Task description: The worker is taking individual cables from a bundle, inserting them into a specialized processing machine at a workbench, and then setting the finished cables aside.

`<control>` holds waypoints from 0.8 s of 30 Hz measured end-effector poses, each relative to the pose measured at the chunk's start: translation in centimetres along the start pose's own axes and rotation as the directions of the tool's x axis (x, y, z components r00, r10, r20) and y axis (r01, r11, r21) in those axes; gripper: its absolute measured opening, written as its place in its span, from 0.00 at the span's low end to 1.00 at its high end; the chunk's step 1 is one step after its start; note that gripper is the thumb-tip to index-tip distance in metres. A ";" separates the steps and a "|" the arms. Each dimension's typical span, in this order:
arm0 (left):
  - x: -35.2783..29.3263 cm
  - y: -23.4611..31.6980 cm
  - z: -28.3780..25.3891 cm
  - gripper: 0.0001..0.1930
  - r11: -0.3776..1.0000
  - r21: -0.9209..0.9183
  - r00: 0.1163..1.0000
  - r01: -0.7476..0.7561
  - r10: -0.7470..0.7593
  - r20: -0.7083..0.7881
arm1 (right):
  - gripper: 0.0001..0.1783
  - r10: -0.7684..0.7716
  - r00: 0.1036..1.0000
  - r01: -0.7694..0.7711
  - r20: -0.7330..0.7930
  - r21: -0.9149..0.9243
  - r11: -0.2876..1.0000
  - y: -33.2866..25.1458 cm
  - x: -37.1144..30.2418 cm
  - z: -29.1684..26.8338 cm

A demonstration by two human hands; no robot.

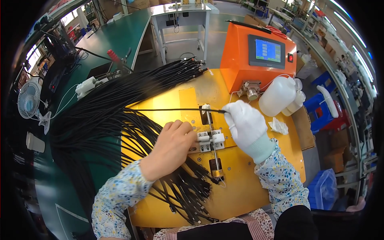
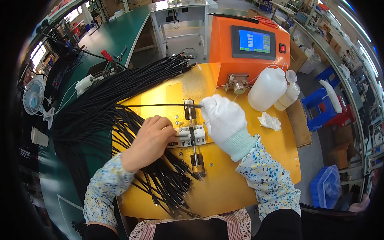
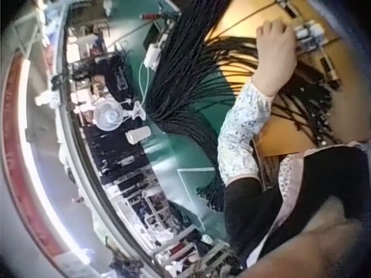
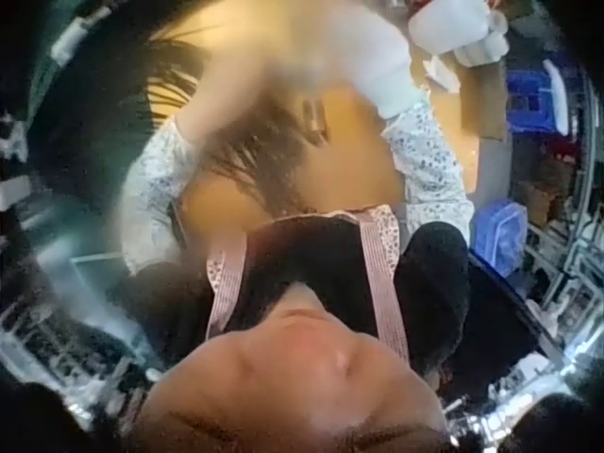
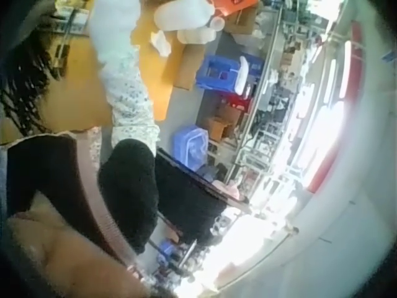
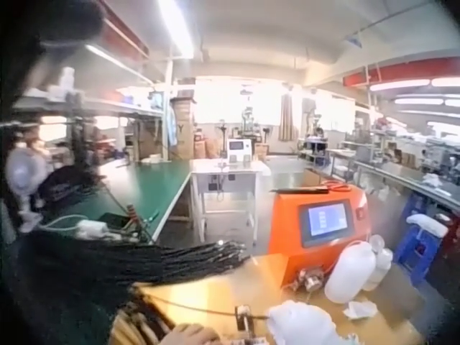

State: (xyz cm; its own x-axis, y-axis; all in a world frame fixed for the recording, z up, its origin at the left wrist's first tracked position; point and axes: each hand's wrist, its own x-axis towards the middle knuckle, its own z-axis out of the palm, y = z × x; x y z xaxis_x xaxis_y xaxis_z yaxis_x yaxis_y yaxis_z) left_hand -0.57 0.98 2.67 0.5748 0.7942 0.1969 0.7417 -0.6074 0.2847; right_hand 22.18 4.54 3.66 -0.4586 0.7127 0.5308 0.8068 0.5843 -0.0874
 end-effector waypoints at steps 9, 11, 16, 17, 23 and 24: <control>-0.4 1.9 -1.2 0.08 0.812 -0.572 0.990 0.115 -0.143 -0.005 | 0.09 0.084 0.924 -0.310 0.372 0.604 0.734 -2.4 -2.1 -1.7; -0.3 1.5 -0.4 0.07 0.805 -0.586 0.988 0.094 -0.148 -0.045 | 0.09 0.114 0.904 -0.382 0.413 0.657 0.650 -1.8 -2.2 -1.0; 0.0 2.2 0.5 0.05 0.777 -0.627 0.963 0.051 -0.204 -0.174 | 0.09 0.140 0.875 -0.460 0.464 0.705 0.540 -1.3 -2.3 -0.8; -0.1 2.3 0.8 0.05 0.777 -0.627 0.964 0.053 -0.204 -0.172 | 0.09 0.149 0.874 -0.463 0.462 0.702 0.540 -1.5 -2.3 -0.9; -0.1 1.8 2.2 0.08 0.743 -0.660 0.956 0.112 -0.263 -0.134 | 0.07 0.207 0.862 -0.498 0.462 0.697 0.517 -1.7 -2.5 -0.1; 0.0 1.6 2.3 0.09 0.843 -0.536 0.963 0.051 -0.183 -0.197 | 0.06 0.192 0.891 -0.443 0.411 0.701 0.559 -1.4 -2.6 0.3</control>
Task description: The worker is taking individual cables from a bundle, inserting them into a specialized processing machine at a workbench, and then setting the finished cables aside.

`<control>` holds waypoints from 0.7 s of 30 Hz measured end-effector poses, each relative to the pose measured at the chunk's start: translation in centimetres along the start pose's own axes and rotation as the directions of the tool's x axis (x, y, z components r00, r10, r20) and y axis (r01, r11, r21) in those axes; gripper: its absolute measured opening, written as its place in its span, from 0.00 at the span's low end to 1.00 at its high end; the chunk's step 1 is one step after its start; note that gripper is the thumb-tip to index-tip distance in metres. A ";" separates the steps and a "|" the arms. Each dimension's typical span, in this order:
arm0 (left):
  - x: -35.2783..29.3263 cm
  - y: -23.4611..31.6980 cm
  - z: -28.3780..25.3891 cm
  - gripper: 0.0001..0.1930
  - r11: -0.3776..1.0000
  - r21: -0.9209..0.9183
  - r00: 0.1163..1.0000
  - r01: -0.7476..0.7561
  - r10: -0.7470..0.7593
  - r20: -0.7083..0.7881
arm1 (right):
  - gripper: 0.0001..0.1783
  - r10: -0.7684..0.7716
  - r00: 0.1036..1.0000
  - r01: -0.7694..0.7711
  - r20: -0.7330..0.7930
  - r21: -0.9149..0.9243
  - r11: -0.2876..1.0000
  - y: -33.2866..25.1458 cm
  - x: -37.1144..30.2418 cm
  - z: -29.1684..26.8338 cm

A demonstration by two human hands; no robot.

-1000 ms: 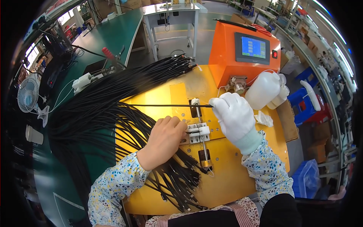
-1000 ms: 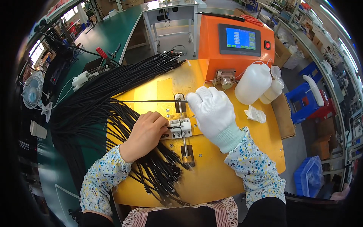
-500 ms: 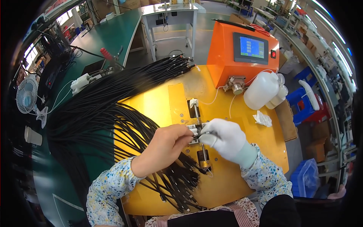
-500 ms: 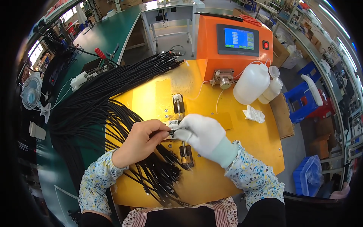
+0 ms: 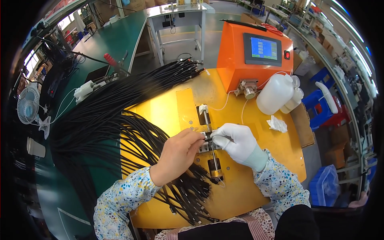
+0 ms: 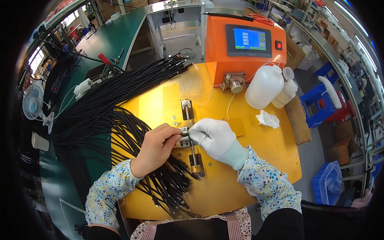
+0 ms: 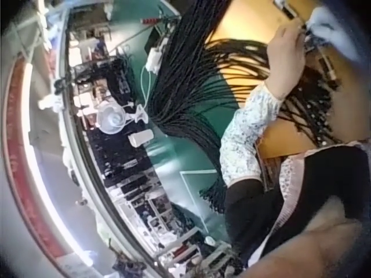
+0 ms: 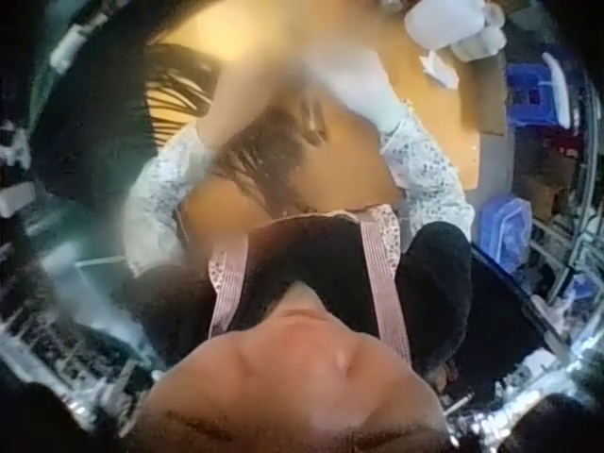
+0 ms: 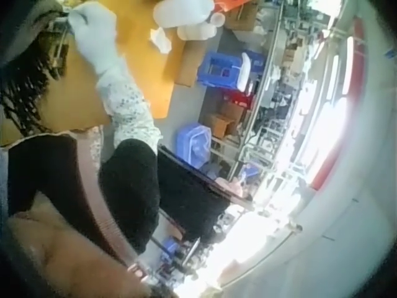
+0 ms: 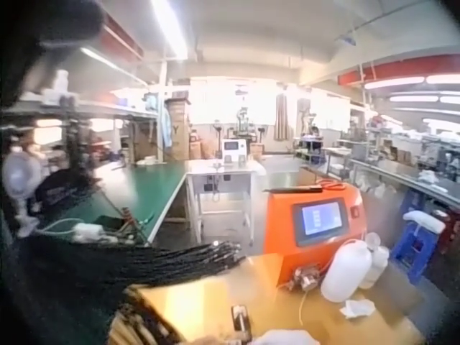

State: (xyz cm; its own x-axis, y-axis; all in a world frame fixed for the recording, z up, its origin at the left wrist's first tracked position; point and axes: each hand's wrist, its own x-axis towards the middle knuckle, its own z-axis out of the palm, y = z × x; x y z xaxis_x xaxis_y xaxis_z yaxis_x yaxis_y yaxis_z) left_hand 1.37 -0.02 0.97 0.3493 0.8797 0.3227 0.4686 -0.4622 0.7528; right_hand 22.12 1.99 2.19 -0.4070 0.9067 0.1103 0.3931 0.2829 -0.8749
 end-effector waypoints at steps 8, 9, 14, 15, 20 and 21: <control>-0.7 -0.4 -0.2 0.20 0.730 0.596 0.942 -0.335 0.273 0.196 | 0.06 -0.027 0.994 0.032 -0.109 0.046 0.998 1.9 0.4 0.0; -0.6 -0.4 -0.3 0.20 0.725 0.594 0.937 -0.349 0.277 0.213 | 0.07 0.091 0.983 -0.042 -0.160 0.284 0.958 2.0 0.3 0.1; -0.4 -0.1 -0.3 0.20 0.710 0.599 0.929 -0.370 0.283 0.238 | 0.07 -0.121 0.916 0.087 -0.382 -0.105 0.991 2.3 0.3 -0.7; -0.3 -0.1 -0.3 0.20 0.714 0.594 0.928 -0.372 0.284 0.240 | 0.07 -0.175 0.904 0.119 -0.391 -0.165 0.979 2.3 0.2 -0.7; -0.4 -0.3 -0.3 0.20 0.718 0.588 0.928 -0.372 0.282 0.242 | 0.06 -0.237 0.896 0.162 -0.375 -0.222 0.962 2.4 0.3 -0.4; -0.4 -0.3 -0.3 0.20 0.723 0.582 0.928 -0.371 0.287 0.235 | 0.06 -0.245 0.892 0.162 -0.381 -0.236 0.958 2.4 0.3 -0.4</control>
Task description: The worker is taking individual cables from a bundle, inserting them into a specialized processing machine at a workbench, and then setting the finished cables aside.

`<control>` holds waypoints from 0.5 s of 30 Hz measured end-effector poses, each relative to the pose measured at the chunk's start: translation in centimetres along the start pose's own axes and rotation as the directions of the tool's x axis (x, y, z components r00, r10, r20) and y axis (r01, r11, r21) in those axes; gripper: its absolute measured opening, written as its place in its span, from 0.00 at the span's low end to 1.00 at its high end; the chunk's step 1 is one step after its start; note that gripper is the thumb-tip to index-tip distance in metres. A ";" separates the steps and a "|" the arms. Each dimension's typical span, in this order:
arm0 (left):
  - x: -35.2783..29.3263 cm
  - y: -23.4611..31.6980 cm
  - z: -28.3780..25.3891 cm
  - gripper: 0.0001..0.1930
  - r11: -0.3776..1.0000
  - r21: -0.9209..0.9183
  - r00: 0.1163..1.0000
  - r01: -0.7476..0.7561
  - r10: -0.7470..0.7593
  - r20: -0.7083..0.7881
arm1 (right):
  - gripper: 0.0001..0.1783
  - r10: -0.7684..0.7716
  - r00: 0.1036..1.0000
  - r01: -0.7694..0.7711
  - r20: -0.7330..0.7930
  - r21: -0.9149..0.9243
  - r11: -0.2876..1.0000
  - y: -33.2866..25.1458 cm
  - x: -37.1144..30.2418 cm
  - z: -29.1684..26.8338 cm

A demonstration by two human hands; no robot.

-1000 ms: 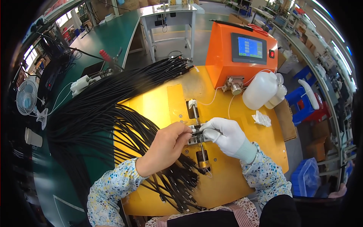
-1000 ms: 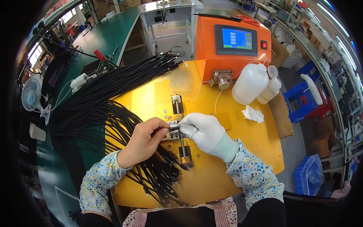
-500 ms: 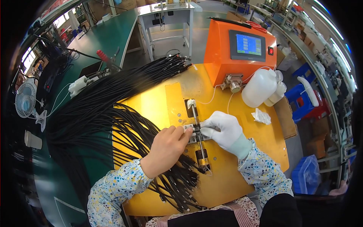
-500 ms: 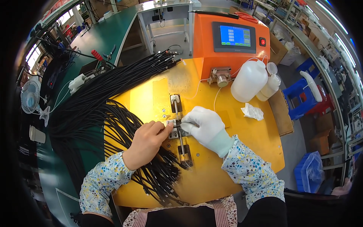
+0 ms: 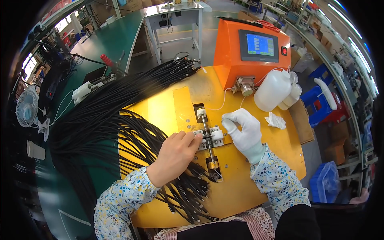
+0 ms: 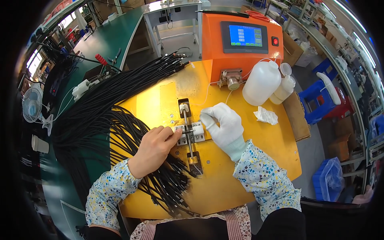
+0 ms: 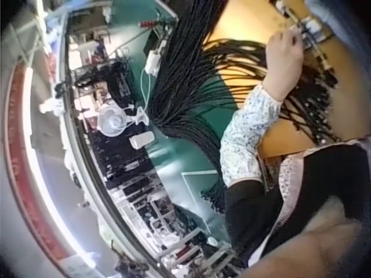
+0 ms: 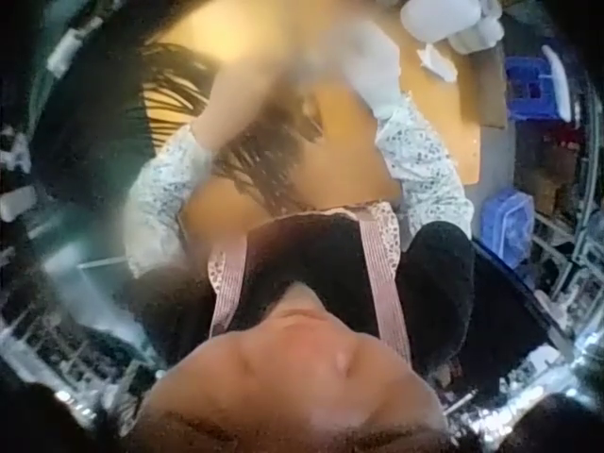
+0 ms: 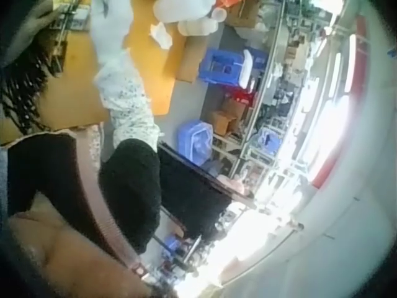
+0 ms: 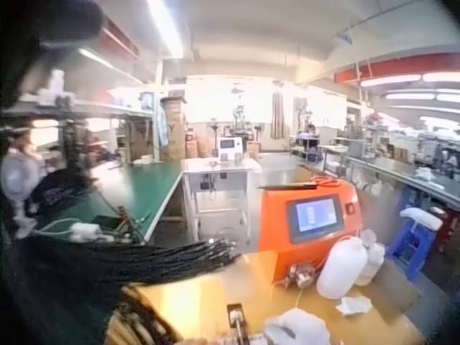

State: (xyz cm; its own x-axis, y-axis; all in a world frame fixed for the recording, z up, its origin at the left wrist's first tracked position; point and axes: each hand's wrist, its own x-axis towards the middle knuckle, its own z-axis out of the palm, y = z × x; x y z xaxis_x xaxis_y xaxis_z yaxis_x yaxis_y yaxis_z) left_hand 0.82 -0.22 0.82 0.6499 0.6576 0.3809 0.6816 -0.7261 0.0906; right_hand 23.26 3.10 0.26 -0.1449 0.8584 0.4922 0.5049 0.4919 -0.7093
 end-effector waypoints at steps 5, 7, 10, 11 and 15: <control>-0.1 -0.2 -0.2 0.20 0.999 -0.041 1.000 0.017 -0.018 -0.017 | 0.06 -0.033 0.999 0.033 -0.034 -0.009 0.999 0.1 0.0 0.0; -0.1 -0.3 -0.1 0.19 0.994 -0.096 0.999 0.049 -0.051 -0.014 | 0.06 -0.034 0.999 0.034 -0.038 0.001 0.999 0.1 0.0 0.0; -0.1 -0.3 0.0 0.16 0.978 -0.141 0.987 0.155 -0.158 -0.010 | 0.09 -0.033 0.998 0.033 -0.046 -0.004 0.999 0.0 0.1 -0.1; 0.0 -0.3 -0.2 0.16 0.978 -0.138 0.988 0.154 -0.156 -0.006 | 0.08 -0.040 0.998 0.040 -0.053 -0.003 0.999 -0.1 0.1 -0.2; 0.8 -0.8 -0.5 0.11 0.957 -0.155 0.970 0.245 -0.243 0.029 | 0.08 -0.037 0.997 0.038 -0.062 0.011 0.999 0.4 0.0 -0.4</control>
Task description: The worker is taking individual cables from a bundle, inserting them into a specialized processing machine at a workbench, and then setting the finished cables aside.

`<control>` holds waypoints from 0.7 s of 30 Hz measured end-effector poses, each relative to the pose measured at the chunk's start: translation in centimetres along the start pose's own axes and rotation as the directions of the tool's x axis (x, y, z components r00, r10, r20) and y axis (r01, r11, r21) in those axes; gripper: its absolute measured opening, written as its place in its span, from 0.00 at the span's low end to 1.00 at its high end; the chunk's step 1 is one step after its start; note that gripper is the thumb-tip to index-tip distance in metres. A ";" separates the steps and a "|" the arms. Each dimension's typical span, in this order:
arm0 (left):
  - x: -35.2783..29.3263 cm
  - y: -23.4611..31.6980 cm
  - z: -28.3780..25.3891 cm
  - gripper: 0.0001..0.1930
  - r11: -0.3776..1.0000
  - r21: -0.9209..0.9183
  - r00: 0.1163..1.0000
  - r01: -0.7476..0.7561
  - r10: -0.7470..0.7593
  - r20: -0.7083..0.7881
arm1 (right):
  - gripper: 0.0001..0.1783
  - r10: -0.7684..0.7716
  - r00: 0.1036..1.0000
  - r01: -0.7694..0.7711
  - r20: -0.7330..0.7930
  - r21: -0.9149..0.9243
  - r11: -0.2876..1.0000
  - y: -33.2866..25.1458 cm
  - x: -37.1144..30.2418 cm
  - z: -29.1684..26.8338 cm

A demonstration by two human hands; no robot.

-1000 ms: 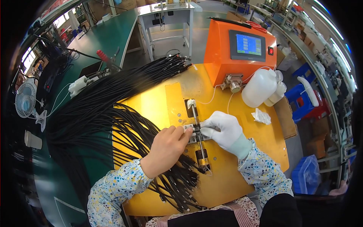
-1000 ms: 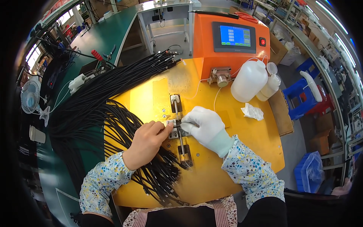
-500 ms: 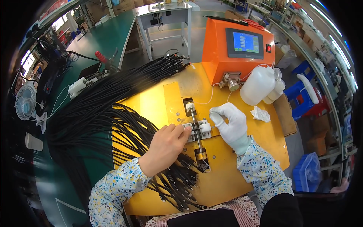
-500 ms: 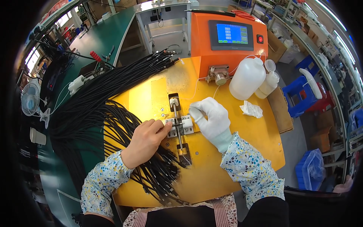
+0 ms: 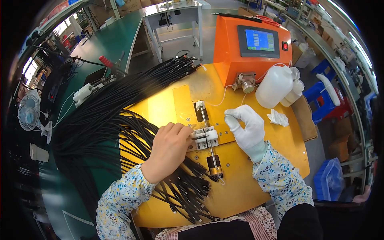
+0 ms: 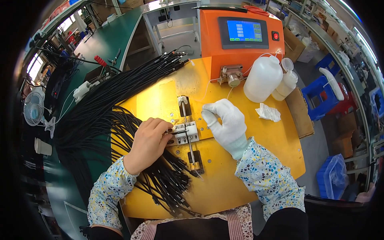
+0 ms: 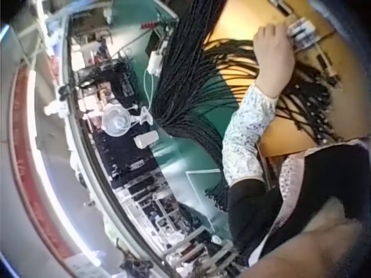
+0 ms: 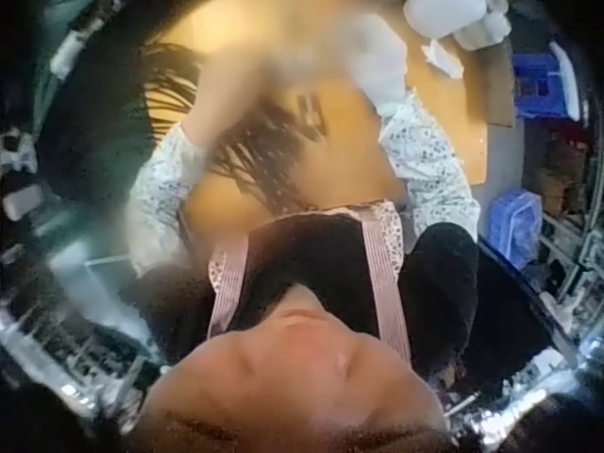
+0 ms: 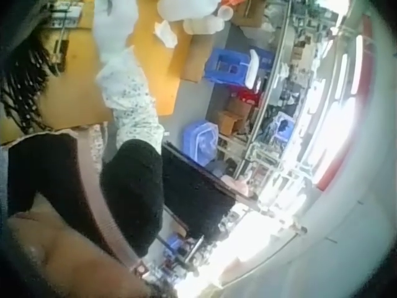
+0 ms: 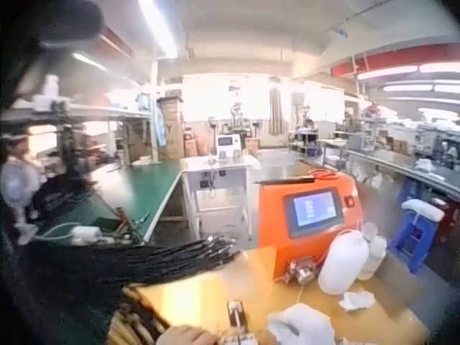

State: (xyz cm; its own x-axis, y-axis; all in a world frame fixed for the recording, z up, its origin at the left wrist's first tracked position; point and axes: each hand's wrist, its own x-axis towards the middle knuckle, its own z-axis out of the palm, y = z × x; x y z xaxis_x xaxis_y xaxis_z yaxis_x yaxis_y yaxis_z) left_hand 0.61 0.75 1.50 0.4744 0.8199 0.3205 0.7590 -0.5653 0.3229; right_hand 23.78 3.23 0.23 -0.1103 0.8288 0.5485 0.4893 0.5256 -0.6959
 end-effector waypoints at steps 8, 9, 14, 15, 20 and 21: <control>-0.8 -0.6 -1.6 0.07 0.999 0.016 0.999 -0.033 0.033 -0.027 | 0.08 -0.041 0.999 0.041 0.004 0.049 0.998 -1.4 1.2 0.4; -1.0 -0.4 -2.5 0.07 0.997 -0.048 0.999 -0.053 0.053 0.006 | 0.08 -0.040 0.999 0.040 0.007 0.069 0.997 -1.6 1.7 0.7; -6.4 2.1 -10.2 0.11 0.930 -0.344 0.942 0.128 -0.005 0.337 | 0.13 -0.037 0.874 -0.002 0.485 0.081 0.997 -5.1 6.3 4.7; -8.7 2.0 -10.9 0.12 0.826 -0.396 0.886 0.402 -0.241 0.397 | 0.15 0.024 0.792 -0.058 0.610 0.036 0.998 -5.8 7.2 6.3; -19.4 1.3 -10.5 0.21 -0.054 -0.806 0.446 0.590 -0.810 0.380 | 0.37 0.224 0.497 0.082 0.838 -0.302 0.950 -6.6 8.9 14.0; -20.3 1.4 -9.9 0.22 -0.197 -0.846 0.372 0.495 -0.832 0.412 | 0.34 0.144 0.609 0.128 0.780 -0.276 0.952 -5.7 8.4 15.7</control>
State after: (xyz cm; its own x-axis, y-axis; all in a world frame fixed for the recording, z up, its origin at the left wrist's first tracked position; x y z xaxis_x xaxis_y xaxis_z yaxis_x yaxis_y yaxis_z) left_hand -12.37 -17.64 4.26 -0.2719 0.8123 -0.5160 -0.2920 0.4413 0.8485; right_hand 6.48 10.25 1.49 -0.6715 0.7298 -0.1283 0.6909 0.5541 -0.4644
